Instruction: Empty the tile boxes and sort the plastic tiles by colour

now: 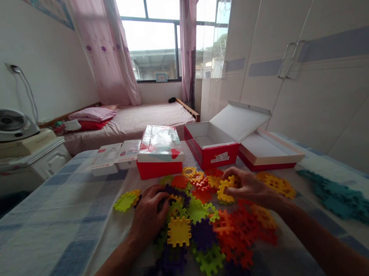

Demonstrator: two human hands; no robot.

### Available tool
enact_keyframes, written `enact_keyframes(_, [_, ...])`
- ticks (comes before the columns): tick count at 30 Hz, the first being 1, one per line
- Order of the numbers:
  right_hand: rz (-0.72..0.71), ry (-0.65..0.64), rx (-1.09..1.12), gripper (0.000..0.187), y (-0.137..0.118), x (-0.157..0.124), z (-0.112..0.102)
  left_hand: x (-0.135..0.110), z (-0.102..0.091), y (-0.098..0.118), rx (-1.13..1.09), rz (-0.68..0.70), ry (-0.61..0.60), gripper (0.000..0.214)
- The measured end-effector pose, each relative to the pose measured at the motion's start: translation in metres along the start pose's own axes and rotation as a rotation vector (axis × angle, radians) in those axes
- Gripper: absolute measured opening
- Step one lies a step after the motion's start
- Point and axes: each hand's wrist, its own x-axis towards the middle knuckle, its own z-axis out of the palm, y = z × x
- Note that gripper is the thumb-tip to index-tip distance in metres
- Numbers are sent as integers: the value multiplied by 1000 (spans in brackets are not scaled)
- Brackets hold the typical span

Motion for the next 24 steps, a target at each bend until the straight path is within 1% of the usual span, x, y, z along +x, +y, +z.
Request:
enact_keyframes(3, [5,-32,-17,42,5,14,-10,0,1,-1,-2,2,4,19])
enact_keyframes(5, [5,-91,-104,46,9,22,-9,0,2,-2,-3,5,15,18])
enact_keyframes(7, [15,-107,-181,45,13,28,-3,0,2,-2,-4,5,26,18])
enact_keyframes(9, [11,-77,-228,42,17,30,5,-1,3,-2,-6,4,25,17])
enact_keyframes(12, [-25,3,-259,35,22,28,12,-1,2,-1,-7,-3,22,17])
enact_keyframes(15, [-85,40,-230,22,23,24,11,-1,2,-1,-2,-5,15,17])
enact_keyframes(17, [-100,30,-158,16,22,23,7,0,1,-1,2,-2,4,17])
enact_keyframes(19, [-78,27,-61,19,19,26,3,0,1,-1,5,0,1,18])
enact_keyframes(21, [-52,19,-9,22,17,32,2,0,1,-1,6,0,9,18])
enact_keyframes(24, [-28,-42,-62,22,15,40,7,0,1,-1,11,11,19,18])
